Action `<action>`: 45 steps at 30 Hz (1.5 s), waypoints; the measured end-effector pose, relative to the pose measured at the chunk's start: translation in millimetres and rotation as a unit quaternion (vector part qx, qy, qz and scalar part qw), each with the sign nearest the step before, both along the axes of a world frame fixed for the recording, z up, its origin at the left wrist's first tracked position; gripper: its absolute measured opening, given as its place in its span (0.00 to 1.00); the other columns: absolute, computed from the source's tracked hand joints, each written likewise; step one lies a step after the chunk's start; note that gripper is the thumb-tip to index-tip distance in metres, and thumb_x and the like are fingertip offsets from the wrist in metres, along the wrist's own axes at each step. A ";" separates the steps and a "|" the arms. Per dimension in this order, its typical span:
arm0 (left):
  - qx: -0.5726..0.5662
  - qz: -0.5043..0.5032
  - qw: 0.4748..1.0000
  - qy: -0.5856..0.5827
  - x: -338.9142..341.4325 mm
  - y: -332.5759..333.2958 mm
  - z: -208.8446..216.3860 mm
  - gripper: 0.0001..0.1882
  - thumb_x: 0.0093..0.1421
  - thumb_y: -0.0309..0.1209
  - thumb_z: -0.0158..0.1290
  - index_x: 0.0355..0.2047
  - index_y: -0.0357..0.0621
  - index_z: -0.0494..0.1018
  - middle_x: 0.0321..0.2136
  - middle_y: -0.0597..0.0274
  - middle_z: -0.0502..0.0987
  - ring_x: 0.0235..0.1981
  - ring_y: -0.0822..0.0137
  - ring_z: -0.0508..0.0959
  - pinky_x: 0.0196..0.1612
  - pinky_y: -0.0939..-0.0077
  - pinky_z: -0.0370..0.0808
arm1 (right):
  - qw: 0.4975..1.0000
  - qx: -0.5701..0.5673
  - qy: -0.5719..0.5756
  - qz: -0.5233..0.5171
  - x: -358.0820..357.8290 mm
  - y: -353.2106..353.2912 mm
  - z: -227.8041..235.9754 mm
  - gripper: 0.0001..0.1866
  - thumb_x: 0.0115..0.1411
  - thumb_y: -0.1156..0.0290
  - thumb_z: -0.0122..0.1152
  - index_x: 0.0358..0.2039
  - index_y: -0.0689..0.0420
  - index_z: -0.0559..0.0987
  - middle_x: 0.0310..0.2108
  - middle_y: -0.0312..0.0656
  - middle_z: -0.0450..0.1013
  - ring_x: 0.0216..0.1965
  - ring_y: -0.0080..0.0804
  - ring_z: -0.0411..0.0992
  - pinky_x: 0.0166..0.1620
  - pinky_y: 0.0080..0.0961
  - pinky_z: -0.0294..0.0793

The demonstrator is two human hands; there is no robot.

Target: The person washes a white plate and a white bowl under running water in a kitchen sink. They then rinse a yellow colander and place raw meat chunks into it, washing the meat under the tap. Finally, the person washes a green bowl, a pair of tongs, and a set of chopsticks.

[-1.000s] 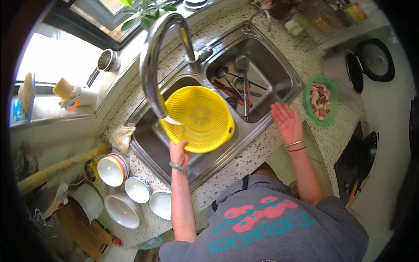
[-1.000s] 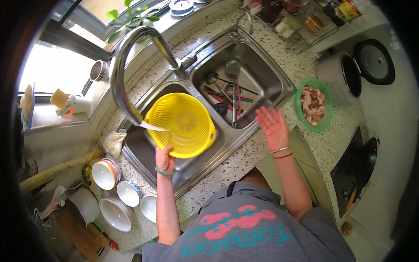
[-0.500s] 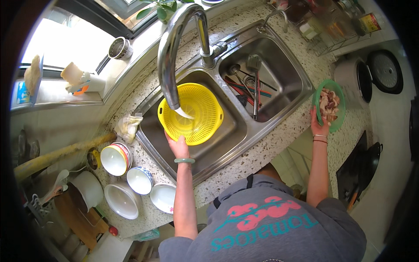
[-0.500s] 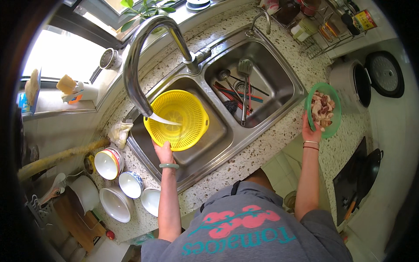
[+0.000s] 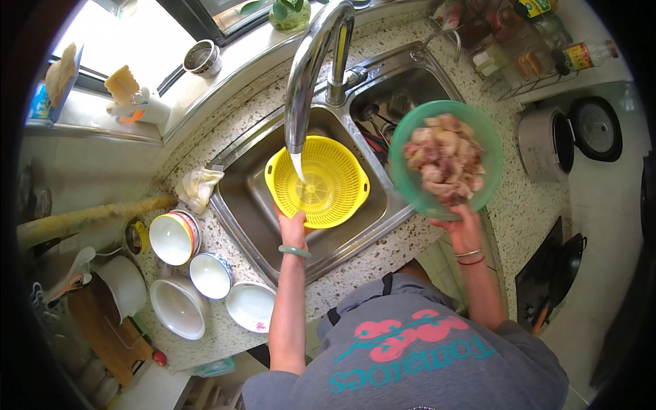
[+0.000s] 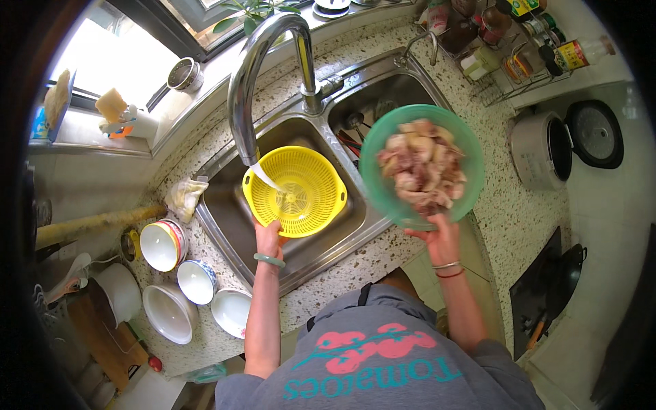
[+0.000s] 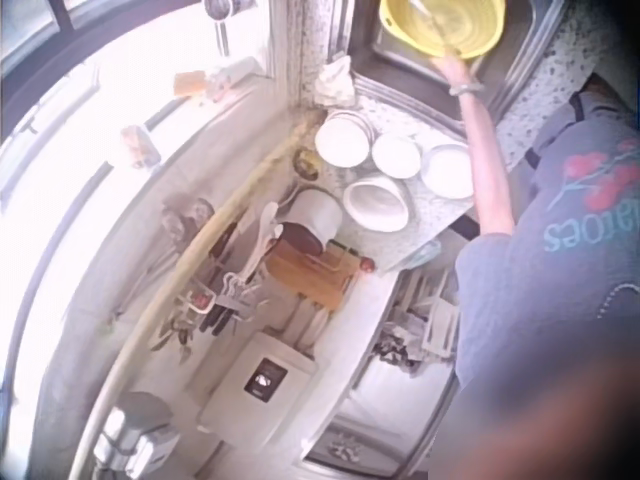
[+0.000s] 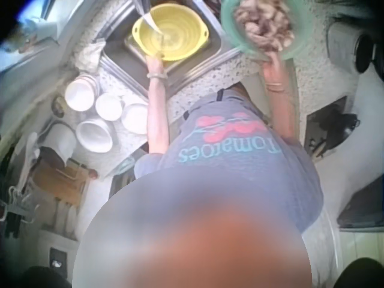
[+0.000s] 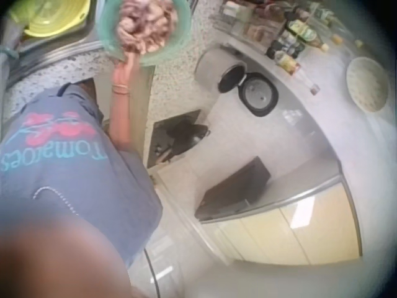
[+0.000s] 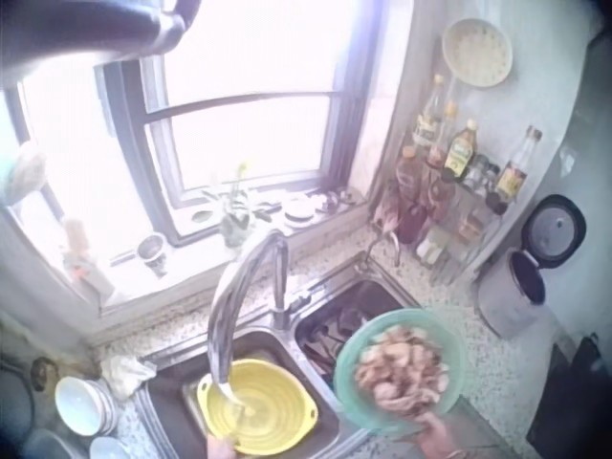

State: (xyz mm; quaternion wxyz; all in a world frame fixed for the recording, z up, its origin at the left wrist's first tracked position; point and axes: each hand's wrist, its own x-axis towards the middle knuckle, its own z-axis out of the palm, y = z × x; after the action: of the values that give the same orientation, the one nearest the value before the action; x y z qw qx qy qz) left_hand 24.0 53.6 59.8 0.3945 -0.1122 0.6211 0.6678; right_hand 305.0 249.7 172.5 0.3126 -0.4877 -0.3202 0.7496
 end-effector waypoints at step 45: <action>0.088 0.187 0.974 -0.096 42.6 -108.8 15.8 0.35 0.39 0.07 0.39 0.52 0.39 0.64 0.43 0.61 0.71 0.44 0.63 0.72 0.50 0.74 0.71 | 0.994 0.059 -0.020 0.087 -131.0 -40.8 -63.0 0.30 0.60 0.81 0.37 0.64 0.58 0.50 0.56 0.50 0.60 0.48 0.44 0.70 0.39 0.39 0.83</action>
State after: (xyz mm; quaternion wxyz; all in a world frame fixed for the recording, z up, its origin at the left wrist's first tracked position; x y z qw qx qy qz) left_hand 66.6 -55.2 75.5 0.3289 -0.2547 0.4869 0.7680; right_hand 174.0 208.9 109.4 0.2681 -0.4536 -0.4109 0.7440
